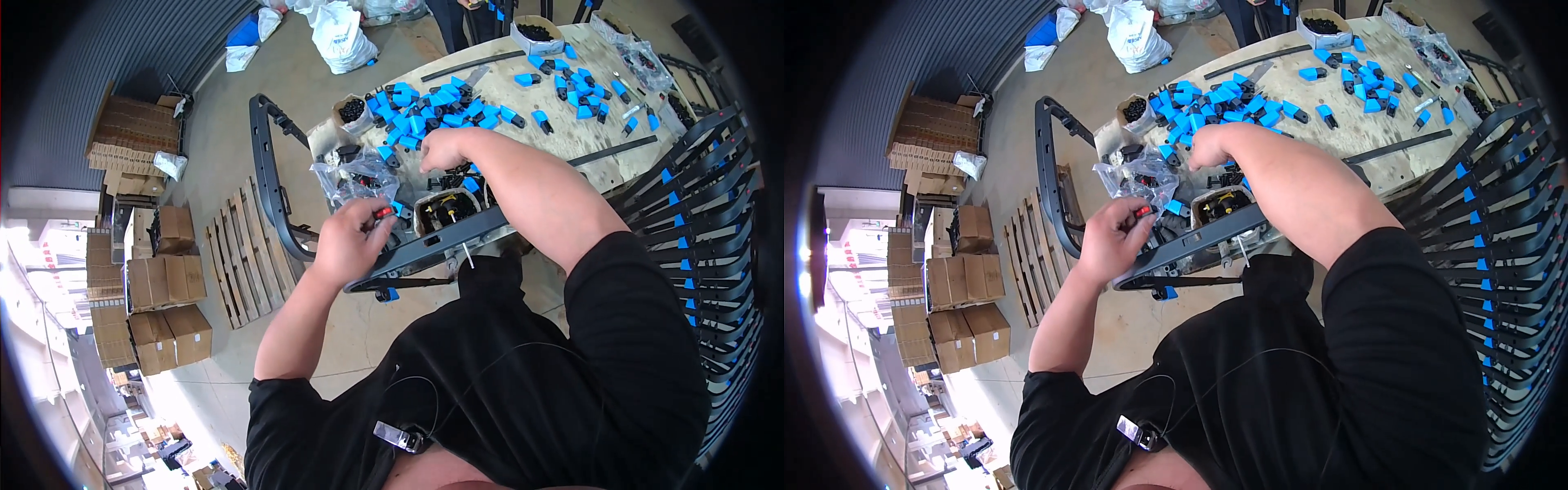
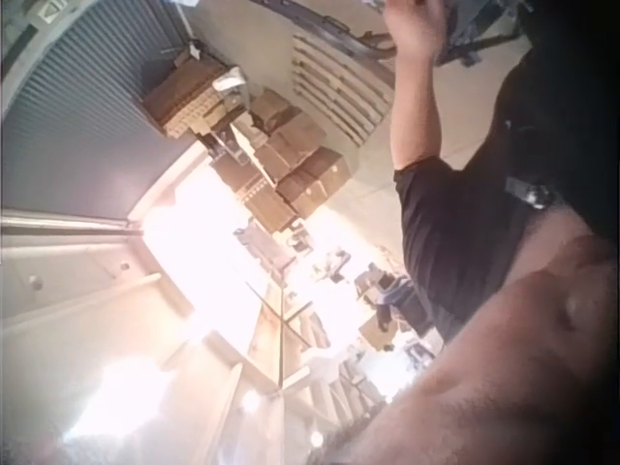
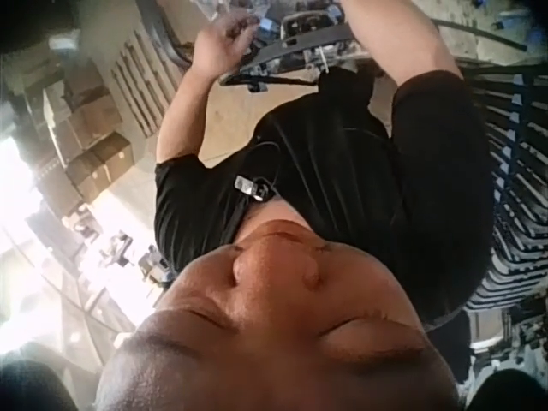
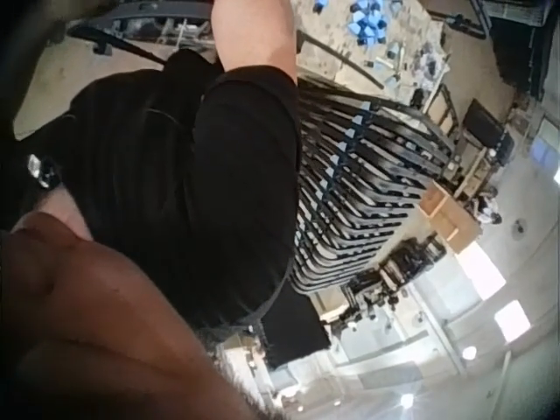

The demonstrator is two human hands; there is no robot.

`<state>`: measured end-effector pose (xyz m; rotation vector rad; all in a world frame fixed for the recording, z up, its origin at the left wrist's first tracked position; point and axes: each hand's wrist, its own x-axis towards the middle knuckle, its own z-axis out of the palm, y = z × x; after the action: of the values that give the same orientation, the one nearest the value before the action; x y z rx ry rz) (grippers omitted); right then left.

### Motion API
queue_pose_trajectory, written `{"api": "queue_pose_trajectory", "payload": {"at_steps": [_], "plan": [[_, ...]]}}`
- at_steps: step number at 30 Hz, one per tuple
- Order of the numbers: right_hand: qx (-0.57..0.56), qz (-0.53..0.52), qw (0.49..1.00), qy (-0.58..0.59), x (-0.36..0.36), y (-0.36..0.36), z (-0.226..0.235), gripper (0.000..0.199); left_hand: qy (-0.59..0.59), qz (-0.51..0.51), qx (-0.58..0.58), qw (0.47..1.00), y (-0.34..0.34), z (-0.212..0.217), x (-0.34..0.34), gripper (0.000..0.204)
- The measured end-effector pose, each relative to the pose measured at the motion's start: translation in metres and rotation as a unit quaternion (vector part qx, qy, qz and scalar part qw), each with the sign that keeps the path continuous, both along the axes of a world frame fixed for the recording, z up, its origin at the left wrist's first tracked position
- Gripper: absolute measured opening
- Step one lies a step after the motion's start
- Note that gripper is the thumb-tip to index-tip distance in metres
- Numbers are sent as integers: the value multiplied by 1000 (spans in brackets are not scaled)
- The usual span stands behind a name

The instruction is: Assembling metal furniture frames by attaching plastic joints and securing them with screws.

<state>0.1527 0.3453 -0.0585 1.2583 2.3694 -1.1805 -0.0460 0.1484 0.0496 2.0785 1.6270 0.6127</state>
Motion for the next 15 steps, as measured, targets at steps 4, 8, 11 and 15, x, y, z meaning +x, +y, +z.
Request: {"api": "queue_pose_trajectory", "payload": {"at_steps": [4, 8, 11, 15], "plan": [[-20, -8, 1000, -23, -2, 3, -3, 47, -26, -106, 71, 992, -15, 10, 14, 21], [-29, -31, 999, -29, -2, 2, -2, 43, -24, -121, 92, 988, -29, 6, 32, 22], [-30, -36, 998, -29, -1, 3, -1, 41, 28, -123, 124, 984, -34, -5, 44, 22], [-23, -35, 999, -18, 1, 4, -1, 39, 64, -127, 142, 980, -36, -11, 51, 23]]}}
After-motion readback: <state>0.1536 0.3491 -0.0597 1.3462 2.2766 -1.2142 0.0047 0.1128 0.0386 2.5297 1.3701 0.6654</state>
